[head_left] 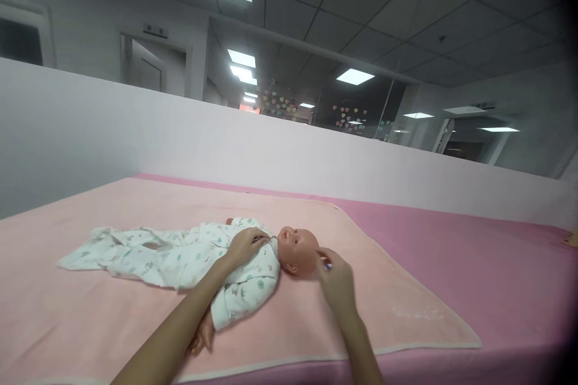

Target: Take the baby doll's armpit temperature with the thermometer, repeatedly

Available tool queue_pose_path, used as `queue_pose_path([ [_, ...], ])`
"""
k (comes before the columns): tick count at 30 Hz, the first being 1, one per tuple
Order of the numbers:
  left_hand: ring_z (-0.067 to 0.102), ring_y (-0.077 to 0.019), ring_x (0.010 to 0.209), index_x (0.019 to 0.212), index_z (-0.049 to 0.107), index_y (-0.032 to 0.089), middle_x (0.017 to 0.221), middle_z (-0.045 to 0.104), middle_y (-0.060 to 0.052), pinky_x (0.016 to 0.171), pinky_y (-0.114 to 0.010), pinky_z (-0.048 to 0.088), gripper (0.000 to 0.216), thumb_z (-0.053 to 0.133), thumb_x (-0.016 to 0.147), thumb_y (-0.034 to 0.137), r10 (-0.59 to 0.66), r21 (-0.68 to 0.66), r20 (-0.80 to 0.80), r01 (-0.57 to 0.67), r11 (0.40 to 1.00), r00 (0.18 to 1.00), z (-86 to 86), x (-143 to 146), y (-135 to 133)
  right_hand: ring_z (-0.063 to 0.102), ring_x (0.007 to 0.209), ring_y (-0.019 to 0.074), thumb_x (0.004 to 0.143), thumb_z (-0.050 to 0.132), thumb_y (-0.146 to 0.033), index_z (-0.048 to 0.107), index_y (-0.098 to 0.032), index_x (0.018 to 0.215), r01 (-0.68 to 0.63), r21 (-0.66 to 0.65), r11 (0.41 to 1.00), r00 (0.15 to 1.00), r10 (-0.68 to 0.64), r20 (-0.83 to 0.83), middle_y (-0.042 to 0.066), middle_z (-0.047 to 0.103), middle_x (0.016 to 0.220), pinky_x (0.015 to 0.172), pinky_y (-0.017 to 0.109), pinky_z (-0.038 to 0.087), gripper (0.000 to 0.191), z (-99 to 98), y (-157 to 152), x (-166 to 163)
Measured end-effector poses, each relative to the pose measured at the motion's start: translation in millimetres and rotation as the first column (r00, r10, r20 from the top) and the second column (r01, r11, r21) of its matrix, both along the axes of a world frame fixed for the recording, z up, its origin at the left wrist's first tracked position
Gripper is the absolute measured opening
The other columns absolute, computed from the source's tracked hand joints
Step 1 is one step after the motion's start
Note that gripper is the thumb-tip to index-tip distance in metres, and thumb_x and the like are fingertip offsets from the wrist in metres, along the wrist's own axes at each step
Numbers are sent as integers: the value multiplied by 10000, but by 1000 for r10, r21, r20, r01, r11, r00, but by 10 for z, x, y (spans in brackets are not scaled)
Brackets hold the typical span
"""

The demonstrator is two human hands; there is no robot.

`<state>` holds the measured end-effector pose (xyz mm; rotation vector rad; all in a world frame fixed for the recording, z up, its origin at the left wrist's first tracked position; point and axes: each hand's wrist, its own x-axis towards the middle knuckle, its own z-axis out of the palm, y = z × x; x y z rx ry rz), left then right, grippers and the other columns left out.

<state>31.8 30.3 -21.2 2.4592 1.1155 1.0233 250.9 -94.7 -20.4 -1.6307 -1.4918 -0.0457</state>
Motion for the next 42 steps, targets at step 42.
queue_pose_path([
  [42, 600, -184, 789, 953, 670, 140, 827, 689, -45, 719, -278, 442, 317, 473, 737, 261, -73, -224, 237, 128, 966, 969, -46, -49, 146, 575, 651, 114, 842, 328, -36, 516, -179, 1071, -15, -37, 999, 920, 28, 392, 70, 559, 971, 509, 213, 415, 328, -212, 779, -1167],
])
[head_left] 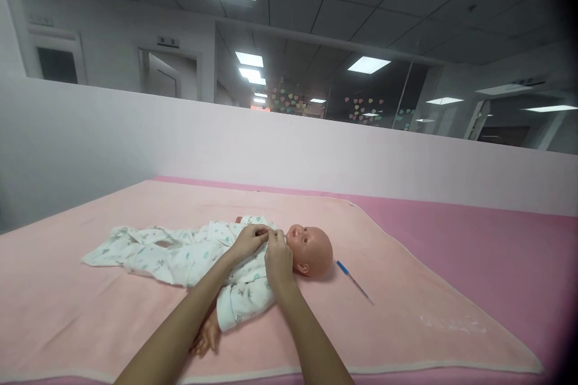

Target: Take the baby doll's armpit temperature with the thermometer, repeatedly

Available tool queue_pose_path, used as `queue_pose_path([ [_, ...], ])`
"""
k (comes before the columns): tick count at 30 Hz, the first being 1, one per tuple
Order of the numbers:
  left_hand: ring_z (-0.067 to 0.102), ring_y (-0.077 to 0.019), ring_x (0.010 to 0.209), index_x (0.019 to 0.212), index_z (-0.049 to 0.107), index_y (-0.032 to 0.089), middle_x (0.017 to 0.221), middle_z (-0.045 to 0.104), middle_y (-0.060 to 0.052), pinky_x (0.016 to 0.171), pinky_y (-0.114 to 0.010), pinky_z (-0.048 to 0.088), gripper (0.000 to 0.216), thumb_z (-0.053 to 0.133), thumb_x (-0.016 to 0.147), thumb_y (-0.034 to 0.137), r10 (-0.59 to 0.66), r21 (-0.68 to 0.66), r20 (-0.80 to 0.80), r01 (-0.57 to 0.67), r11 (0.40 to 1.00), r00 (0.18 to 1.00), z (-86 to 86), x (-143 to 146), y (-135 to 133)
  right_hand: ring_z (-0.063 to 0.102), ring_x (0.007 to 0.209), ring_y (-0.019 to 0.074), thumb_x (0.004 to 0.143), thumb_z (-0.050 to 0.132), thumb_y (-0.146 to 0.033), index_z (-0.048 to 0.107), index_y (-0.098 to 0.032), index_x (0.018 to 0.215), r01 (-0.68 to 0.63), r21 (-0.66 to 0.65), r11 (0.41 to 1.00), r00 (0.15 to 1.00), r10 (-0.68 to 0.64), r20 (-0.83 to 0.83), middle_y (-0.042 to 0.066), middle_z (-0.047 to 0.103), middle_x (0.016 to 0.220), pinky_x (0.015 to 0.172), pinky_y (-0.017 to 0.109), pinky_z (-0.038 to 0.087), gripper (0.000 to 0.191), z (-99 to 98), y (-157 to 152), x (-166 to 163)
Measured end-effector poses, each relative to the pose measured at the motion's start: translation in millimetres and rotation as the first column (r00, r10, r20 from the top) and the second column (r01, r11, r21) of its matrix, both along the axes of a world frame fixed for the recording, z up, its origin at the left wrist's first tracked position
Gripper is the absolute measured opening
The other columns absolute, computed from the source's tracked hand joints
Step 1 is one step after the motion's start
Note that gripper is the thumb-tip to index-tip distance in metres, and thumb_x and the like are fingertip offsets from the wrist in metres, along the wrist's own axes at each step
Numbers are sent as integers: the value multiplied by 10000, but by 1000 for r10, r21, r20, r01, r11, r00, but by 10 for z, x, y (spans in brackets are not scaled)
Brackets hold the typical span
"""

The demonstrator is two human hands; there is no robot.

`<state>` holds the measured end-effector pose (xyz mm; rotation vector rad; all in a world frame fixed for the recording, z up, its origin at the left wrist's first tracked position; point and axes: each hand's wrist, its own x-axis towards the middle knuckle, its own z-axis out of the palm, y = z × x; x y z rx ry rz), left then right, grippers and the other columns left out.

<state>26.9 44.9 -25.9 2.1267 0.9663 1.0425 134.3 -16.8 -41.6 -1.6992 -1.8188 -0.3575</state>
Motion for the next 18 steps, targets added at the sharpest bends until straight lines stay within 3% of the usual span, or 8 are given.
queue_pose_path([
  [9, 590, -183, 806, 928, 672, 136, 844, 684, -51, 745, -284, 438, 336, 416, 760, 275, -11, -4, -5, 11, 1000, 1000, 71, -8, -76, 584, 680, 130, 798, 368, -9, 524, -189, 1077, -7, -26, 1000, 997, 5, -78, 60, 599, 882, 561, 205, 427, 366, -23, 86, 1],
  [14, 592, -196, 887, 953, 662, 148, 952, 677, -66, 809, -298, 438, 321, 462, 719, 239, -77, -39, -17, 76, 996, 997, 112, -33, -108, 575, 676, 118, 796, 346, 1, 540, -180, 1013, -1, 3, 1000, 997, 1, -74, 57, 617, 844, 621, 207, 436, 343, -40, 65, 6],
  [18, 587, -212, 915, 946, 659, 158, 976, 674, -70, 814, -310, 443, 312, 486, 702, 248, -47, -42, -46, 45, 998, 998, 105, -28, -109, 580, 645, 120, 817, 315, -12, 542, -174, 1009, -4, 32, 999, 996, 7, -89, 56, 620, 845, 625, 219, 436, 339, -48, 50, 12],
])
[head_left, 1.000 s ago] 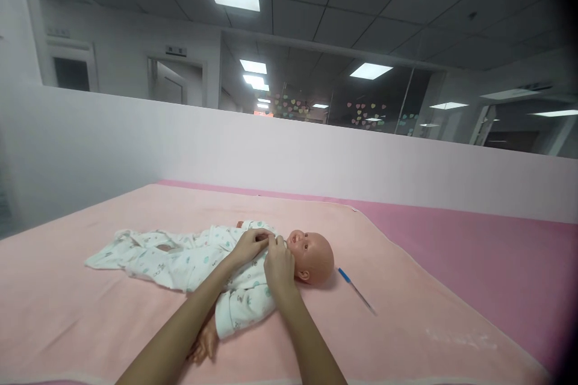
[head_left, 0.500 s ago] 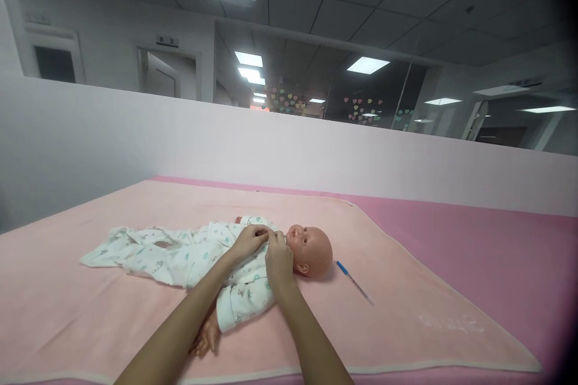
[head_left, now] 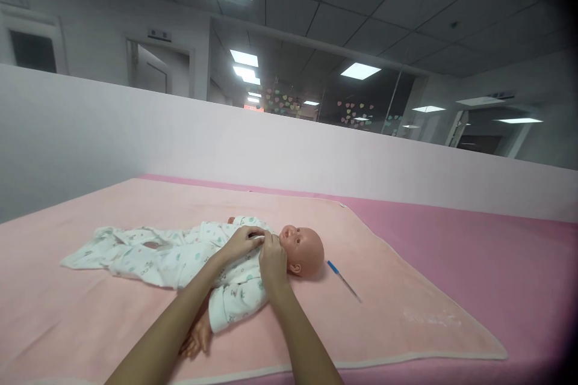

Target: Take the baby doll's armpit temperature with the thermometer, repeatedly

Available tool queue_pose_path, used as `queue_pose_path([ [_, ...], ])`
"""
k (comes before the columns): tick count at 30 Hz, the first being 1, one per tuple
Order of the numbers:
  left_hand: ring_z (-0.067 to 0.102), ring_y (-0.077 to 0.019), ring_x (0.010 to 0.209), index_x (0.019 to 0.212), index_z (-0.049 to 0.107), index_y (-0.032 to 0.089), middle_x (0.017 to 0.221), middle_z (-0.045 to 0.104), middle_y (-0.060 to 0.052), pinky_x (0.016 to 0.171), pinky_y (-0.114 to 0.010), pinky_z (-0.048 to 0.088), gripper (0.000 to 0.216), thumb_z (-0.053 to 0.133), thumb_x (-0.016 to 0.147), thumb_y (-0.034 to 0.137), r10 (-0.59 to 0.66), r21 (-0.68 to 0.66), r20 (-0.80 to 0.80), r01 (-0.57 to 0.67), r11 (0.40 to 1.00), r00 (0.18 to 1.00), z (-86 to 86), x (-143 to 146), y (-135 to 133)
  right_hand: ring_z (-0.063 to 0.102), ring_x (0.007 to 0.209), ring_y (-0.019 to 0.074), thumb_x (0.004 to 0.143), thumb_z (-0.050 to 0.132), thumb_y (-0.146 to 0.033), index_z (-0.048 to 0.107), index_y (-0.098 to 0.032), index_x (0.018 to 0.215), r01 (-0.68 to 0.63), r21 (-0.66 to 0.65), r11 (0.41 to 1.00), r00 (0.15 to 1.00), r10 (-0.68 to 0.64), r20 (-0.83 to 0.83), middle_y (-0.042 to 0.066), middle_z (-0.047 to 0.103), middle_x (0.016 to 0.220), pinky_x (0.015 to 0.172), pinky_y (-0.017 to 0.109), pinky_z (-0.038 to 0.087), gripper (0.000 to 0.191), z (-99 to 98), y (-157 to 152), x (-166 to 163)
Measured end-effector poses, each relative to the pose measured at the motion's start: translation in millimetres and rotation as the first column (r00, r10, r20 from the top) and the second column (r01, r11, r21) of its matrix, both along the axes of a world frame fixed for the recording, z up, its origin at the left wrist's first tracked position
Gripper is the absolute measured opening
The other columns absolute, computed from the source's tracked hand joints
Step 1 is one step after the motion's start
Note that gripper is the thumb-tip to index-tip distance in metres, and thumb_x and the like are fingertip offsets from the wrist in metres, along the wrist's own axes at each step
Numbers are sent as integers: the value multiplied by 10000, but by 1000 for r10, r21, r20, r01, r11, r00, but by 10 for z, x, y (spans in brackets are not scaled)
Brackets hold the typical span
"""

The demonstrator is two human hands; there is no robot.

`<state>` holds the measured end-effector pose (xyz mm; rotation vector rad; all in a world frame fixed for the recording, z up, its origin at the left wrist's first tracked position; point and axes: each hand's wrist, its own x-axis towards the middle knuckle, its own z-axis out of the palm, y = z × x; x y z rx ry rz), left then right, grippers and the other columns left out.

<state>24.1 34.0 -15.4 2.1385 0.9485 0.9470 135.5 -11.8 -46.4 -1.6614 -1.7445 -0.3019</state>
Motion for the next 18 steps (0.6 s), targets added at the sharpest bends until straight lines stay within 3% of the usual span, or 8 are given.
queue_pose_path([
  [10, 594, -193, 879, 905, 658, 178, 931, 683, -30, 790, -282, 431, 267, 459, 746, 260, 30, 91, -34, -27, 995, 999, -37, 4, 27, 603, 844, 158, 844, 296, -48, 490, -163, 1157, -70, 20, 997, 984, 72, -163, 87, 626, 952, 693, 235, 452, 386, -19, 2, 15],
  [18, 582, -197, 868, 875, 622, 183, 889, 668, -32, 775, -292, 423, 245, 424, 742, 238, 83, 142, -86, -70, 987, 993, -48, 32, 37, 591, 866, 168, 830, 297, -54, 505, -159, 1151, -101, 49, 994, 944, 111, -311, 75, 633, 968, 736, 255, 444, 397, 3, -16, 8],
])
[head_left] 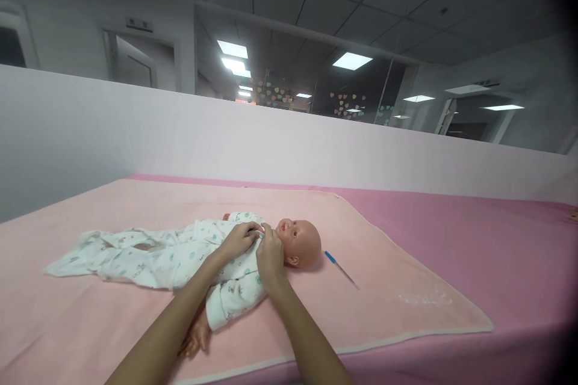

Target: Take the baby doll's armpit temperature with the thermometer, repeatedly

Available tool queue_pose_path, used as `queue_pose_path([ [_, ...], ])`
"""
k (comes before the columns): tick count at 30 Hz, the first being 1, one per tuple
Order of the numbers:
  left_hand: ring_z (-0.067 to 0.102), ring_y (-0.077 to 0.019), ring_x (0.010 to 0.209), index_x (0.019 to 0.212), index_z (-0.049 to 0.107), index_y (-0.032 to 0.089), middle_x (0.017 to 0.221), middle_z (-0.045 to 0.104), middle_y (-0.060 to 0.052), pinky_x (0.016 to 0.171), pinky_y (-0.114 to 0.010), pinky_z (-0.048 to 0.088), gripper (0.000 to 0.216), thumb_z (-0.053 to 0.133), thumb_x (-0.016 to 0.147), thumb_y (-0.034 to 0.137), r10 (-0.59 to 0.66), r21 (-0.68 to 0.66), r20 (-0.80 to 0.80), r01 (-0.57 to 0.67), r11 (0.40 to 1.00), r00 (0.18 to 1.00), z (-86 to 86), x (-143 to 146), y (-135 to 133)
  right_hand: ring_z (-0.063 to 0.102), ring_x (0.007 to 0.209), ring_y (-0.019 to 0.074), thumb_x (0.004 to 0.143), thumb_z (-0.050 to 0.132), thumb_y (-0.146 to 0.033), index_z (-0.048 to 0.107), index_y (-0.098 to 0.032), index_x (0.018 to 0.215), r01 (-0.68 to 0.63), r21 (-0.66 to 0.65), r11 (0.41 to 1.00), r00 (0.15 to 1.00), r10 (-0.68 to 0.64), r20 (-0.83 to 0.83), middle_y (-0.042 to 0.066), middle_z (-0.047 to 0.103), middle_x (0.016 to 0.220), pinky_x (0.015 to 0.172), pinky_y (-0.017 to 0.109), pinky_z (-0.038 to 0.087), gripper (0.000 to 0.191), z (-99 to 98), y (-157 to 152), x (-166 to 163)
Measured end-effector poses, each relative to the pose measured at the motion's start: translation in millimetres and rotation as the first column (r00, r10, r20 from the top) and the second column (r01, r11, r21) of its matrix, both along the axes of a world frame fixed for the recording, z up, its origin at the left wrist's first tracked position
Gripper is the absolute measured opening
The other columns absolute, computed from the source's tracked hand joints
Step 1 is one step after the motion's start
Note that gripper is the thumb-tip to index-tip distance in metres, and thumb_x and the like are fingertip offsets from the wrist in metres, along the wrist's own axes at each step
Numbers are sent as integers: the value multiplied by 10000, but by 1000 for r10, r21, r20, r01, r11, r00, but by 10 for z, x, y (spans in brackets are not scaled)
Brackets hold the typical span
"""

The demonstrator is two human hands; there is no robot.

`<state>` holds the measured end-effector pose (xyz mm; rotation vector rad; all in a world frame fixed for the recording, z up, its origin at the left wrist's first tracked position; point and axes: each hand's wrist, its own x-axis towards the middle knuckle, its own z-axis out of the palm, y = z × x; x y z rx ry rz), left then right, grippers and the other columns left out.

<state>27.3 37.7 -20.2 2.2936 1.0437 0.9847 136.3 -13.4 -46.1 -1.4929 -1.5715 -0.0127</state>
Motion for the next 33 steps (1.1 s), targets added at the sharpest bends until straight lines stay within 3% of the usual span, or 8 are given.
queue_pose_path([
  [11, 564, -197, 833, 852, 566, 193, 870, 633, -20, 740, -294, 421, 223, 406, 701, 224, -20, -35, -90, 17, 999, 996, 7, -21, -4, 580, 836, 163, 797, 315, -22, 554, -170, 1050, -1, 5, 1000, 1000, 1, -18, 70, 611, 933, 690, 246, 433, 379, -10, 15, -13],
  [17, 553, -216, 859, 871, 572, 188, 908, 632, -36, 768, -309, 410, 250, 450, 662, 247, 29, 43, -145, -23, 999, 989, 48, 5, -78, 572, 751, 174, 766, 325, 1, 562, -158, 968, 46, -51, 998, 998, -44, 43, 82, 607, 878, 605, 255, 404, 350, -25, 51, -8],
  [21, 548, -214, 837, 823, 570, 186, 869, 628, -32, 763, -314, 409, 215, 449, 661, 258, 27, 51, -147, -19, 998, 989, 56, 10, -77, 557, 743, 170, 758, 314, 9, 555, -165, 921, 32, -4, 999, 999, -32, 28, 72, 601, 853, 611, 255, 391, 339, -45, 69, -7],
  [33, 552, -207, 842, 798, 592, 186, 872, 635, -21, 779, -313, 411, 218, 459, 639, 255, -4, -90, -75, -3, 996, 997, 14, 9, 25, 522, 704, 164, 749, 326, -12, 512, -181, 764, -43, 101, 994, 992, 55, -112, 37, 581, 739, 635, 262, 379, 252, -35, 93, 22],
])
